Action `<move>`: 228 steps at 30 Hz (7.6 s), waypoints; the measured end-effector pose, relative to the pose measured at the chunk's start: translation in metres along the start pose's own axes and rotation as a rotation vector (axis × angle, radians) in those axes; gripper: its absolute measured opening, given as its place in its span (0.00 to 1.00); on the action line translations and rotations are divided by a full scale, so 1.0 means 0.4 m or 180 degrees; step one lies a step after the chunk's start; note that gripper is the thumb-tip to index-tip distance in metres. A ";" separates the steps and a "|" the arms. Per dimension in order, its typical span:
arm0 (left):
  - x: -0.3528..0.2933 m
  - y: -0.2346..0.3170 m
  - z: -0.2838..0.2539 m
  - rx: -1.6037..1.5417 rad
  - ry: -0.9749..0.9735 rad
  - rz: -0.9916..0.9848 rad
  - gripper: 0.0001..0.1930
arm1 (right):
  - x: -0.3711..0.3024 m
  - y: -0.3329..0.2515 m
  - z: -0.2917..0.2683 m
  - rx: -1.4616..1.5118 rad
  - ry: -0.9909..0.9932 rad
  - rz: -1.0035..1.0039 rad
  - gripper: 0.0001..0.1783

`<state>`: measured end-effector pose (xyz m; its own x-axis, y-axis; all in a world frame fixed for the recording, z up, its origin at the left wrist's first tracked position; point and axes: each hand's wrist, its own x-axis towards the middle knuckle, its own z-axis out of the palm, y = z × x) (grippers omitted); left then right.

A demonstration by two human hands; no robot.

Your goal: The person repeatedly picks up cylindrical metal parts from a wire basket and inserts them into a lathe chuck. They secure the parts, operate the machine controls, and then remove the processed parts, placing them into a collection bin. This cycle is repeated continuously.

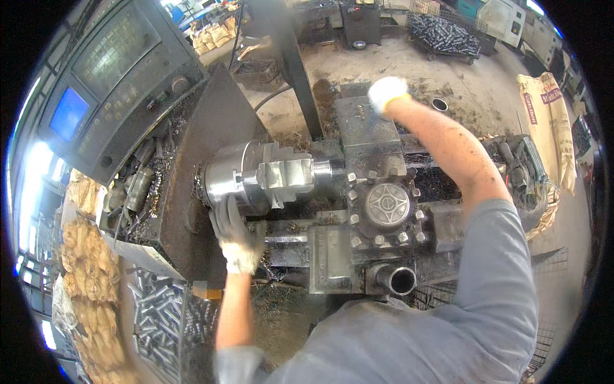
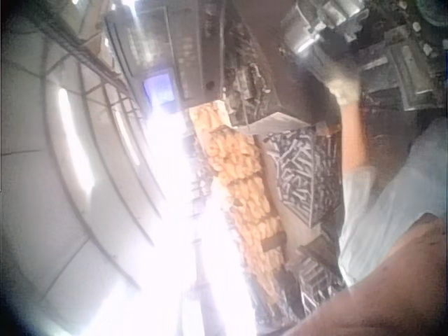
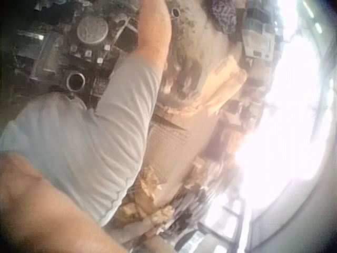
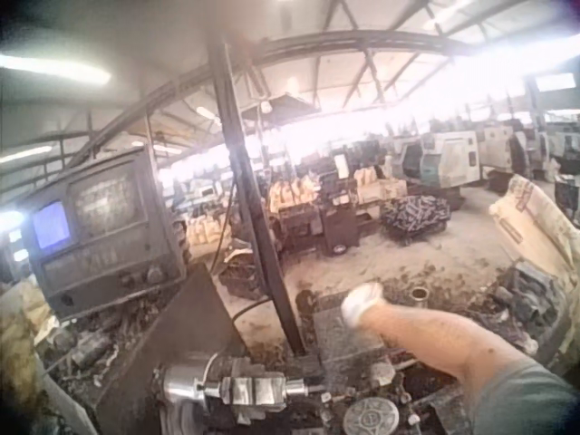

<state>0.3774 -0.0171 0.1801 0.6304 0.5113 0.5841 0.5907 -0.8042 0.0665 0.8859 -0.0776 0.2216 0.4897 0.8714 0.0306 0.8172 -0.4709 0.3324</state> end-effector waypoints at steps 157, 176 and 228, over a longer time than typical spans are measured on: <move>-0.237 0.035 -0.079 -0.1251 -0.0384 -0.0036 0.12 | -1.060 -0.650 0.026 0.4124 -0.0869 -0.1458 0.23; -2.191 0.660 -0.923 0.0445 0.1719 -0.8439 0.23 | -1.812 -1.741 -0.315 0.2048 -0.1867 -0.6075 0.23; -2.658 0.948 -1.279 0.3518 0.1647 -1.0120 0.11 | -3.711 -2.492 -0.917 -0.0059 0.0136 -1.1250 0.26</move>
<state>-0.3264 -1.0208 -0.0020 -0.5570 -0.8300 0.0292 -0.8189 0.5548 0.1472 -0.7670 -0.8510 0.1903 -0.1349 -0.9872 0.0851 -0.9487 0.1039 -0.2986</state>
